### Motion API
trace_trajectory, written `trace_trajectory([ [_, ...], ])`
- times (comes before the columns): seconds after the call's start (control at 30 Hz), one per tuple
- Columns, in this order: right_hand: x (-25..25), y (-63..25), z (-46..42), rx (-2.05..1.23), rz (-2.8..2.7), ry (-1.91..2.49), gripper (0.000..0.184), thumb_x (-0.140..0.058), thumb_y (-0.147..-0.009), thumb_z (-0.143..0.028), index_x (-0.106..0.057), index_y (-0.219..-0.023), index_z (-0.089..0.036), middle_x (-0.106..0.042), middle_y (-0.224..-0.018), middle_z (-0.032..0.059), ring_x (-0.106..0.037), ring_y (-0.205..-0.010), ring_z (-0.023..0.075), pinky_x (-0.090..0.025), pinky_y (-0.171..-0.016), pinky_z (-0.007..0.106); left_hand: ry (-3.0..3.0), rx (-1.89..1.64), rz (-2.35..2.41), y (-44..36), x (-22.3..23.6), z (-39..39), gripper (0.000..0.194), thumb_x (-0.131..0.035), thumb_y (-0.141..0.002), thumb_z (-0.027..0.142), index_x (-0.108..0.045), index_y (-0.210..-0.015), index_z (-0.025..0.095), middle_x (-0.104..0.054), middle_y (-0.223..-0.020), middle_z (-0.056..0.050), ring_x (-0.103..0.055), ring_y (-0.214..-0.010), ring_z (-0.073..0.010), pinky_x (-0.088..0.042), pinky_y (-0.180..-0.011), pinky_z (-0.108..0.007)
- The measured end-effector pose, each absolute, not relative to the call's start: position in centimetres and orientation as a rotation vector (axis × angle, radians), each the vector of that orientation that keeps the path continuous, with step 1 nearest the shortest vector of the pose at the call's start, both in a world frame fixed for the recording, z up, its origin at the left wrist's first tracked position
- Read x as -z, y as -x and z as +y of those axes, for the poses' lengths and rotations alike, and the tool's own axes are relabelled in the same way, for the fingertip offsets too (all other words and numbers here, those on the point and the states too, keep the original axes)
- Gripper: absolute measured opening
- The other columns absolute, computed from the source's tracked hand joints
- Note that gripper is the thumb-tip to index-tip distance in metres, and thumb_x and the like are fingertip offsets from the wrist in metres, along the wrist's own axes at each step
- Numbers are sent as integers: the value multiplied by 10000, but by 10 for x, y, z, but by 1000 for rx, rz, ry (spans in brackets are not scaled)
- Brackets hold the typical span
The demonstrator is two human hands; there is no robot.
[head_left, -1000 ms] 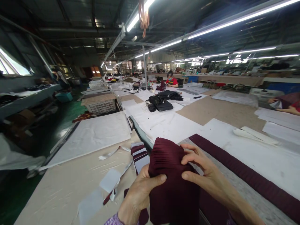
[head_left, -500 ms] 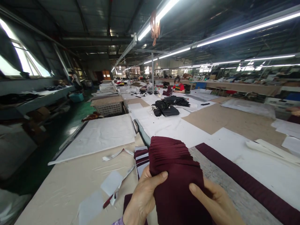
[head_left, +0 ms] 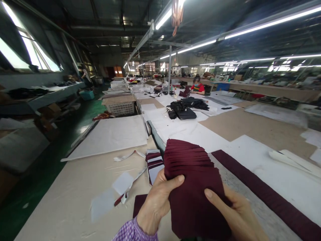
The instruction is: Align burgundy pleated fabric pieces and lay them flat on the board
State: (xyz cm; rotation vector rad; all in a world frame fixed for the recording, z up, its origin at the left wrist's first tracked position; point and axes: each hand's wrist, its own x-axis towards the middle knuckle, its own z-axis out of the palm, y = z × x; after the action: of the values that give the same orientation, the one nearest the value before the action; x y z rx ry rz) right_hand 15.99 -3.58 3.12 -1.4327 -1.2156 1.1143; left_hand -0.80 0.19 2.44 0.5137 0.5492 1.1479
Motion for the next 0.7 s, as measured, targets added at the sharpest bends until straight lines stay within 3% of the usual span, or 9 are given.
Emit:
trace_trajectory([
  [0.27, -33, -172, -22, -1093, -1236, 1173, 444, -718, -755, -407, -533, -1140, -285, -671, -1146, 69, -646, -1016, 228, -539, -863, 350, -603, -1093, 595, 16, -24, 0, 249, -768, -642, 118, -735, -886, 160, -769, -814, -48, -701, -720, -171, -539, -735, -265],
  [0.43, -37, -174, -21, -1170, -1219, 1155, 384, -724, -752, -391, -582, -1095, -295, -685, -1113, 55, -652, -997, 222, -554, -843, 333, -622, -1096, 608, 19, -24, -1, 240, -776, -629, 114, -737, -863, 156, -770, -813, -53, -701, -725, -183, -540, -730, -281],
  [0.7, -21, -164, -25, -1345, -1116, 1133, 354, -693, -785, -415, -662, -1115, -292, -713, -1112, 49, -665, -1009, 268, -535, -902, 405, -555, -1130, 598, 19, -25, 4, 214, -782, -622, 102, -737, -825, 157, -770, -809, -39, -692, -694, -150, -543, -714, -254],
])
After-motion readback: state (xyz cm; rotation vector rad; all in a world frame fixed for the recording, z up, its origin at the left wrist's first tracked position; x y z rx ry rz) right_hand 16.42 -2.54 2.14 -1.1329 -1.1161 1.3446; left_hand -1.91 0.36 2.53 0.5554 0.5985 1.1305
